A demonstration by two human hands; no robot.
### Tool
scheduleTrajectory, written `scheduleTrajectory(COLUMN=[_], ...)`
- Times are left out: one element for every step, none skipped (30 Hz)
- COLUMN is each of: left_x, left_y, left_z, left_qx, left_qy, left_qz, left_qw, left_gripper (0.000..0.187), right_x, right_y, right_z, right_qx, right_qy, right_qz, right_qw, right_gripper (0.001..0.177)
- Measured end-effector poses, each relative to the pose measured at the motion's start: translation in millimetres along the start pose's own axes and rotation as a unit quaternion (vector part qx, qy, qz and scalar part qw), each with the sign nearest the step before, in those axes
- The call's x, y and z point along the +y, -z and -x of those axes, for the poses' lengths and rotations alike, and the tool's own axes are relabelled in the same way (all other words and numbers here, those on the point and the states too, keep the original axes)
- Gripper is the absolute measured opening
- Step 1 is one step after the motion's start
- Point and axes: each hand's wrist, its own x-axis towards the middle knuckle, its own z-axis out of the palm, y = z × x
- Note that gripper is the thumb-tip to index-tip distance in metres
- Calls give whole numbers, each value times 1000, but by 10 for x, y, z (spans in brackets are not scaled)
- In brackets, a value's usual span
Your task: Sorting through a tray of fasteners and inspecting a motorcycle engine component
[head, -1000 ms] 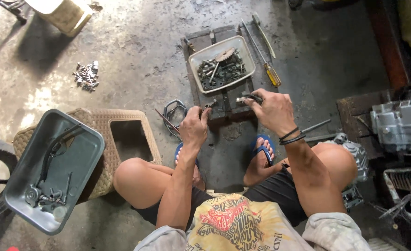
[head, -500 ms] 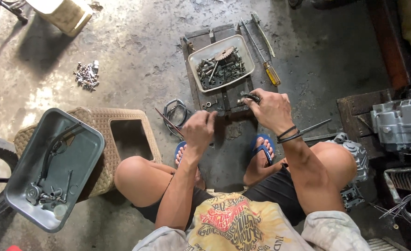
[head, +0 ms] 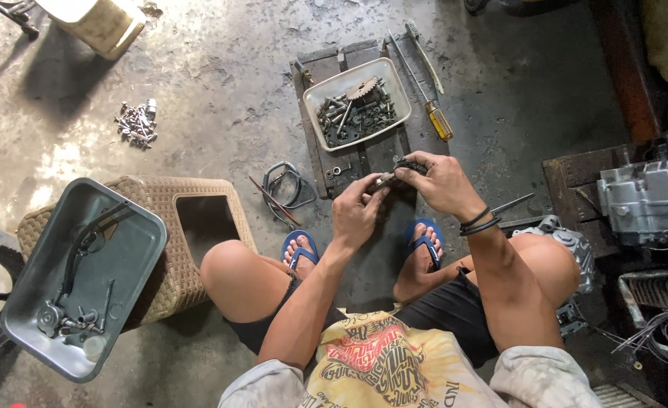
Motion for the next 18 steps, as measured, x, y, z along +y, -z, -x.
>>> scheduleTrajectory(left_x=[35,69,105,102,101,100,81,57,32,1,-31,-63,-88,-110,-132,-145,-159,-174], left_y=[-7,-7,-7,-18,-30,-45,-54,-52,-48,-51,-54,-65,-69,-81,-92,-98,-104,-105], left_z=[-22,-46,-70,-80,-90,-109,-132,-142,-153,-165,-176,-175,-163,-166,-169,-173,-177,-182], left_qx=[-1,0,0,0,5,11,11,18,25,26,24,21,20,10,0,0,-7,-13], left_qy=[0,-4,-7,-8,-9,-11,-12,-27,-41,-41,-61,-81,-80,-77,-74,-74,-66,-59], left_qz=[1,15,29,29,22,14,15,-35,-84,-85,-135,-184,-184,-208,-232,-232,-245,-259], left_qw=[1000,1000,1000,1000,1000,1000,1000,999,995,995,989,979,979,975,970,970,967,964], left_gripper=[32,30,28,28,27,27,27,26,25,25,23,21,21,21,20,20,21,21], right_x=[47,90,132,124,114,104,59,13,-33,59,151,248,241,232,222,241,260,276], right_y=[18,33,48,47,46,50,84,104,121,114,106,100,111,132,154,149,142,132], right_z=[13,23,34,32,30,21,29,40,51,33,16,13,17,14,12,14,17,19], right_qx=[1,10,18,19,20,22,23,19,15,14,19,23,22,20,19,18,11,4], right_qy=[-1,0,0,0,-2,-4,-3,-25,-47,-46,-75,-107,-107,-127,-146,-146,-140,-134], right_qz=[0,17,34,34,46,59,60,107,153,153,172,192,191,184,176,176,179,182], right_qw=[1000,1000,999,999,999,998,998,994,987,987,982,975,975,975,973,973,974,974], right_gripper=[14,16,17,17,18,19,19,21,23,23,30,38,38,38,38,38,35,32])
